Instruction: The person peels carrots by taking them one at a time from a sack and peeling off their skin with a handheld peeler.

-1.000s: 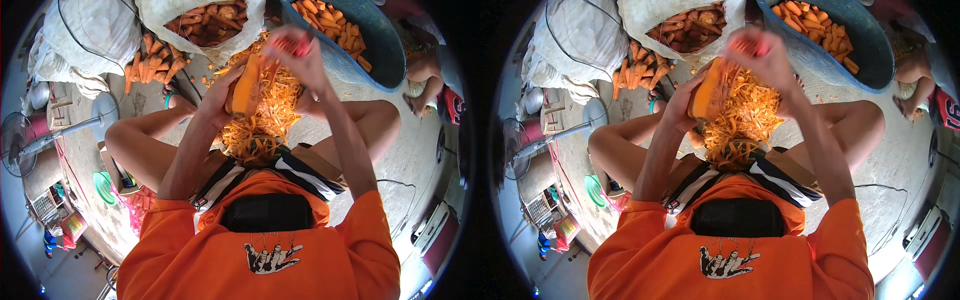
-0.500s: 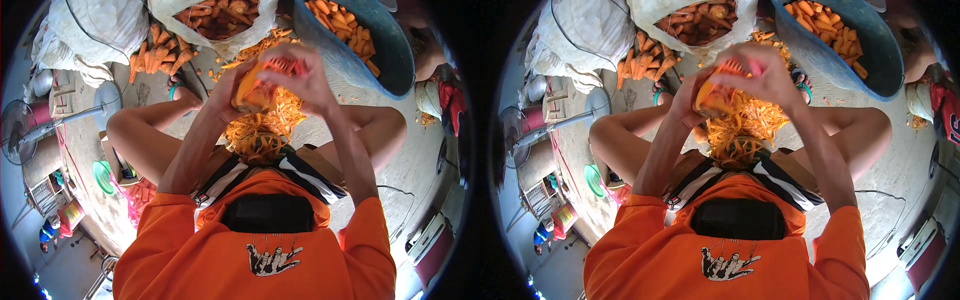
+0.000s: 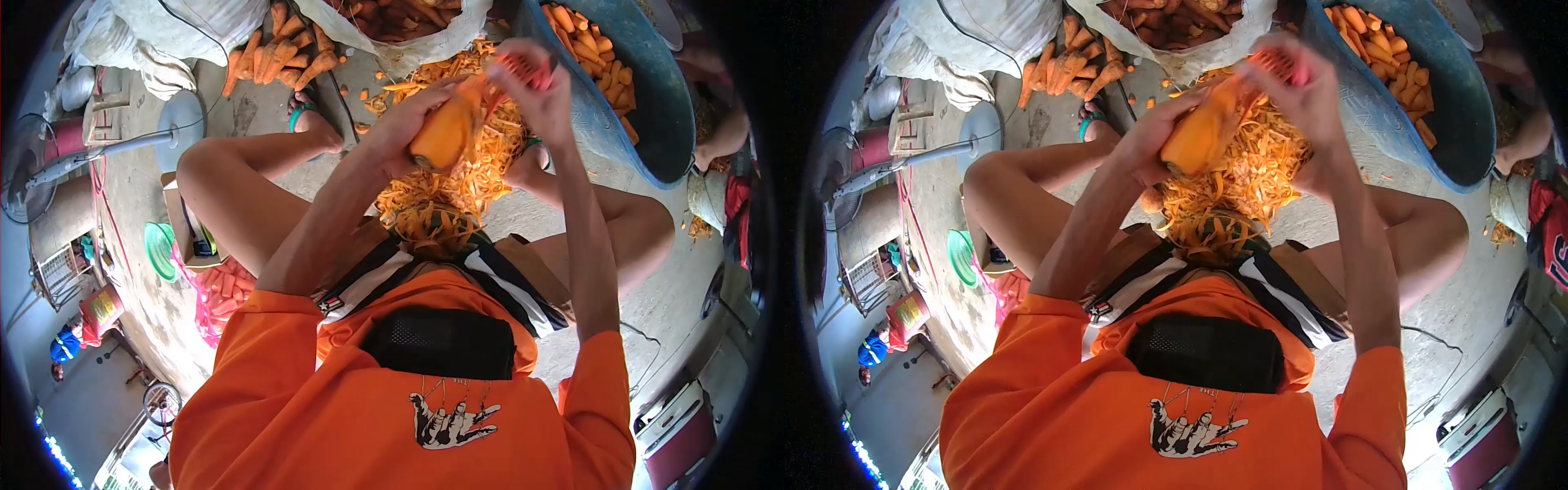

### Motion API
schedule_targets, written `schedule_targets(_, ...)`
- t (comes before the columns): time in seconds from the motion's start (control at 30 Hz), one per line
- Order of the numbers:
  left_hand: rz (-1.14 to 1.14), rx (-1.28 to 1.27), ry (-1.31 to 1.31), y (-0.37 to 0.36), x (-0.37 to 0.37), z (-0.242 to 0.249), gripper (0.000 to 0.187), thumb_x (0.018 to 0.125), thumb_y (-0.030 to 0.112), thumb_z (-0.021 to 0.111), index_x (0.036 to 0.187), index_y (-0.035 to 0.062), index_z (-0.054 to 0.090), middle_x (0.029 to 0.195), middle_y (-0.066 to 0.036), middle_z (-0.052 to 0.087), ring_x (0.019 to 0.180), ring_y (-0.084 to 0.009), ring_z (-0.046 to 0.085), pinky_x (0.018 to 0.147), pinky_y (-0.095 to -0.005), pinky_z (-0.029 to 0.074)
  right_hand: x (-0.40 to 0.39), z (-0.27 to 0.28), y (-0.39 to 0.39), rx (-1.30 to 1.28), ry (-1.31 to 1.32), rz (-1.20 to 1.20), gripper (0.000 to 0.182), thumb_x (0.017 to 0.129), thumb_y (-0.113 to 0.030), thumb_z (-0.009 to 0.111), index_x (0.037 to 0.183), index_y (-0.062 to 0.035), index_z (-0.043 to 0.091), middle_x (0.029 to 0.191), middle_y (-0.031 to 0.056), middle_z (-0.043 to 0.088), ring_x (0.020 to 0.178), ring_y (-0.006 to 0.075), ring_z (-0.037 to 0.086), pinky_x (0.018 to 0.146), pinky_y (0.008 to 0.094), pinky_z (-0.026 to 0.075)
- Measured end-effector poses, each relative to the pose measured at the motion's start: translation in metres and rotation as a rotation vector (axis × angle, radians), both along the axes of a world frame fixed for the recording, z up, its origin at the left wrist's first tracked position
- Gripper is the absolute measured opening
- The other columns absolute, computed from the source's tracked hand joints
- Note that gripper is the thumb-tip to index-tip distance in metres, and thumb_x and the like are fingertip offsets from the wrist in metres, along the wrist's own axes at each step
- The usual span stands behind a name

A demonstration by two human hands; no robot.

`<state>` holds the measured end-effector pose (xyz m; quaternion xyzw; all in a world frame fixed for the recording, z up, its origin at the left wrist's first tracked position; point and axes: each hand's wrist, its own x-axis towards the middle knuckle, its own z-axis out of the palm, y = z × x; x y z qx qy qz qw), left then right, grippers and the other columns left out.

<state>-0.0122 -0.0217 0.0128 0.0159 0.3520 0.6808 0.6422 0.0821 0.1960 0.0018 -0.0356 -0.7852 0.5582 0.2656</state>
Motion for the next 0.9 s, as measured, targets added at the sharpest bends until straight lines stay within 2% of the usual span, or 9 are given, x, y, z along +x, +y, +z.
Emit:
schedule_targets(0.2, -0.024, 0.035, -0.004, -0.004, -0.004, 0.002, 0.044, 0.108, 0.037, 0.048, 0.136, 0.0041, 0.053, 0.111, -0.01, 0.067, 0.094, -0.0179, 0.069, 0.08, -0.0334, 0.06, 0.006, 0.023, -0.018, -0.233, 0.061, -0.071, 0.021, 0.089, -0.009, 0.082, 0.102, 0.0004, 0.068, 0.087, -0.0006, 0.071, 0.073, 0.0063, 0.062, 0.066, 0.0214, 0.05)
schedule_targets(0.27, 0.122, -0.003, -0.046, 0.003, -0.004, -0.001, 0.04, 0.108, 0.036, 0.048, 0.134, 0.0067, 0.055, 0.103, -0.009, 0.068, 0.083, -0.0162, 0.07, 0.065, -0.0348, 0.061, 0.004, 0.04, -0.038, -0.264, 0.056, 0.032, 0.021, 0.089, -0.009, 0.082, 0.102, 0.0002, 0.068, 0.087, -0.0005, 0.071, 0.073, 0.0062, 0.061, 0.066, 0.0212, 0.05)
schedule_targets(0.37, 0.073, -0.027, -0.032, 0.0, 0.001, 0.003, 0.043, 0.107, 0.036, 0.049, 0.14, 0.0093, 0.053, 0.106, -0.008, 0.067, 0.085, -0.0145, 0.07, 0.066, -0.0342, 0.061, 0.002, 0.032, -0.035, 0.309, 0.179, 0.113, 0.021, 0.09, -0.009, 0.081, 0.103, -0.0002, 0.068, 0.087, 0.0005, 0.071, 0.075, 0.0066, 0.063, 0.068, 0.0217, 0.051)
schedule_targets(0.43, -0.013, 0.08, 0.045, -0.007, 0.002, 0.006, 0.045, 0.107, 0.037, 0.05, 0.14, 0.0047, 0.052, 0.109, -0.008, 0.067, 0.094, -0.0162, 0.069, 0.081, -0.0319, 0.059, -0.007, 0.009, 0.004, -0.071, -0.006, -0.107, 0.019, 0.091, -0.009, 0.08, 0.103, -0.0005, 0.069, 0.09, 0.0011, 0.073, 0.076, 0.006, 0.063, 0.069, 0.0215, 0.051)
schedule_targets(0.5, 0.055, -0.014, 0.017, -0.004, 0.005, 0.011, 0.045, 0.107, 0.036, 0.051, 0.141, 0.0057, 0.051, 0.111, -0.008, 0.067, 0.095, -0.0169, 0.068, 0.082, -0.0323, 0.059, -0.004, 0.0, 0.029, 0.029, 0.022, -0.173, 0.016, 0.092, -0.008, 0.078, 0.103, -0.0008, 0.069, 0.09, 0.0008, 0.073, 0.076, 0.0056, 0.063, 0.069, 0.0221, 0.051)
schedule_targets(0.63, 0.153, -0.129, 0.174, 0.009, 0.002, 0.001, 0.05, 0.108, 0.035, 0.048, 0.151, 0.0092, 0.046, 0.115, -0.006, 0.065, 0.092, -0.0161, 0.068, 0.08, -0.031, 0.058, 0.011, 0.04, -0.028, -0.375, -0.065, 0.061, 0.013, 0.092, -0.007, 0.077, 0.102, -0.0021, 0.07, 0.09, 0.0011, 0.074, 0.079, 0.0068, 0.066, 0.07, 0.0227, 0.052)
schedule_targets(0.7, 0.144, -0.144, 0.154, 0.009, 0.005, 0.014, 0.049, 0.108, 0.034, 0.048, 0.15, 0.0089, 0.046, 0.116, -0.006, 0.065, 0.093, -0.0158, 0.068, 0.079, -0.0307, 0.058, 0.013, 0.054, -0.047, 0.381, 0.116, 0.169, 0.014, 0.093, -0.008, 0.076, 0.103, -0.0017, 0.068, 0.089, 0.0027, 0.072, 0.078, 0.0083, 0.067, 0.07, 0.0231, 0.053)
schedule_targets(0.73, 0.13, -0.171, 0.12, 0.007, 0.008, 0.018, 0.048, 0.108, 0.033, 0.049, 0.149, 0.0086, 0.046, 0.116, -0.007, 0.065, 0.093, -0.0156, 0.068, 0.078, -0.0304, 0.058, 0.011, 0.047, -0.044, 0.375, 0.116, 0.161, 0.014, 0.093, -0.008, 0.076, 0.103, -0.0017, 0.068, 0.089, 0.0027, 0.072, 0.078, 0.0083, 0.067, 0.07, 0.0231, 0.053)
schedule_targets(0.9, -0.026, -0.087, 0.099, 0.0, 0.007, 0.01, 0.045, 0.108, 0.033, 0.048, 0.144, 0.0063, 0.051, 0.113, -0.008, 0.067, 0.09, -0.016, 0.069, 0.074, -0.0306, 0.059, -0.002, -0.024, 0.038, -0.183, 0.009, -0.236, 0.018, 0.086, -0.009, 0.084, 0.095, -0.0006, 0.071, 0.089, 0.0035, 0.074, 0.076, 0.0113, 0.067, 0.062, 0.0274, 0.053)
